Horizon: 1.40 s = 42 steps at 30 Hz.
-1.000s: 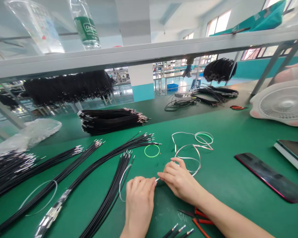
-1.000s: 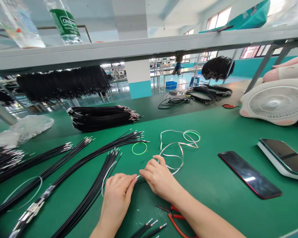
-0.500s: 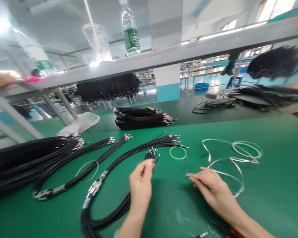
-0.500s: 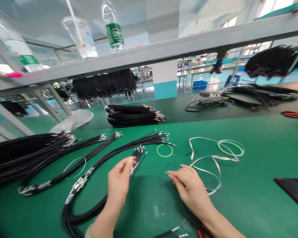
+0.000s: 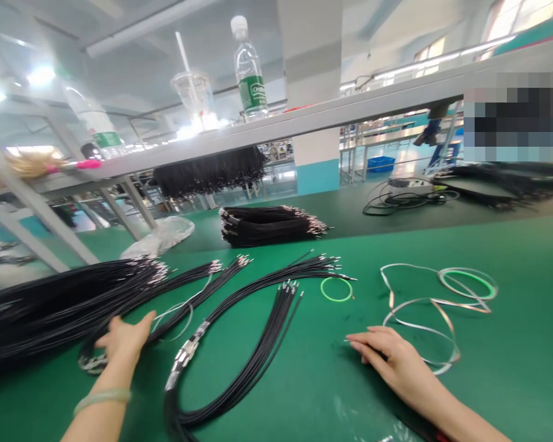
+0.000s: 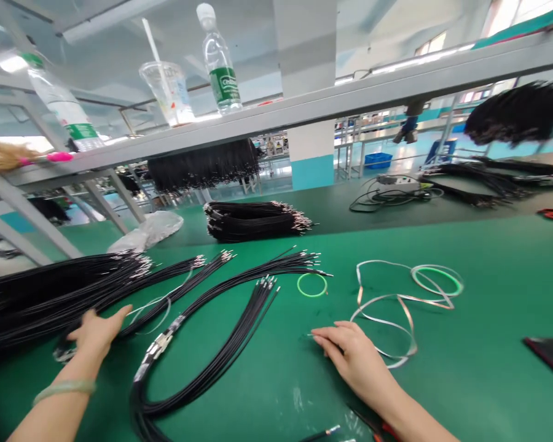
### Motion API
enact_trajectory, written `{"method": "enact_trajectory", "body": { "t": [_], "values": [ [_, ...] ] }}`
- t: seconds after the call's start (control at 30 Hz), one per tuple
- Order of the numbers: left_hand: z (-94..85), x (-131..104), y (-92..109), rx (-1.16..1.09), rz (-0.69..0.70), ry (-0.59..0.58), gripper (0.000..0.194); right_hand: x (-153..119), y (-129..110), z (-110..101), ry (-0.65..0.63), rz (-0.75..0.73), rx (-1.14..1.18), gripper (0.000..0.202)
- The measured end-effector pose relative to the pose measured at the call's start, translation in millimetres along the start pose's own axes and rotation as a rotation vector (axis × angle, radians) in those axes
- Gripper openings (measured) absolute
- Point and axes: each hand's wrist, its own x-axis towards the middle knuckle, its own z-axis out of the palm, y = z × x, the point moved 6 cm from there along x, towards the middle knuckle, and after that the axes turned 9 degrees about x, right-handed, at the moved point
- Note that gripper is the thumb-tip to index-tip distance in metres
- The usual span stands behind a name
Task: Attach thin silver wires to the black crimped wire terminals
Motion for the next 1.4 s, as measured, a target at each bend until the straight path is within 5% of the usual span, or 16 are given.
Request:
{"method": "enact_trajectory", "body": {
  "t": [0.07, 0.17, 0.23, 0.3, 0.4, 0.67, 0.93, 1.03, 1.4],
  "values": [
    [16.9, -15, 1, 0.067, -0.005, -0.063, 0.039, 4, -12, -5, 0.031, -0.074, -0.015, 0.016],
    [73.9, -65, 7, 0.155, 0.011, -0.286, 0.033, 8, -34, -14, 0.087, -0.215, -0.077, 0.016],
    [123.1, -120, 12, 0.19, 0.031, -0.577, 0.028, 8, -46, -20, 0.117, -0.29, -0.123, 0.022],
    [170.9, -190, 14, 0.289, 0.068, -1.061, 0.02, 7, -56, -24, 0.125, -0.356, -0.17, 0.029],
    [201.7, -247, 16, 0.213, 0.053, -1.245, 0.03, 5, -61, -26, 0.101, -0.406, -0.22, 0.034],
    [208.7, -247, -4, 0.087, -0.005, -1.184, 0.024, 3, -59, -16, 0.052, -0.322, -0.173, 0.029],
    [198.1, -252, 4, 0.205, 0.248, -1.137, 0.025, 5, -31, 1, -0.161, 0.485, 0.513, 0.018],
    [195.4, -253, 5, 0.23, 0.309, -1.138, 0.025, 1, -26, 6, -0.168, 0.639, 0.738, 0.022],
    [207.2, -257, -8, 0.05, 0.0, -1.235, 0.023, -5, -23, 9, -0.095, 0.655, 0.901, 0.017]
  ]
}}
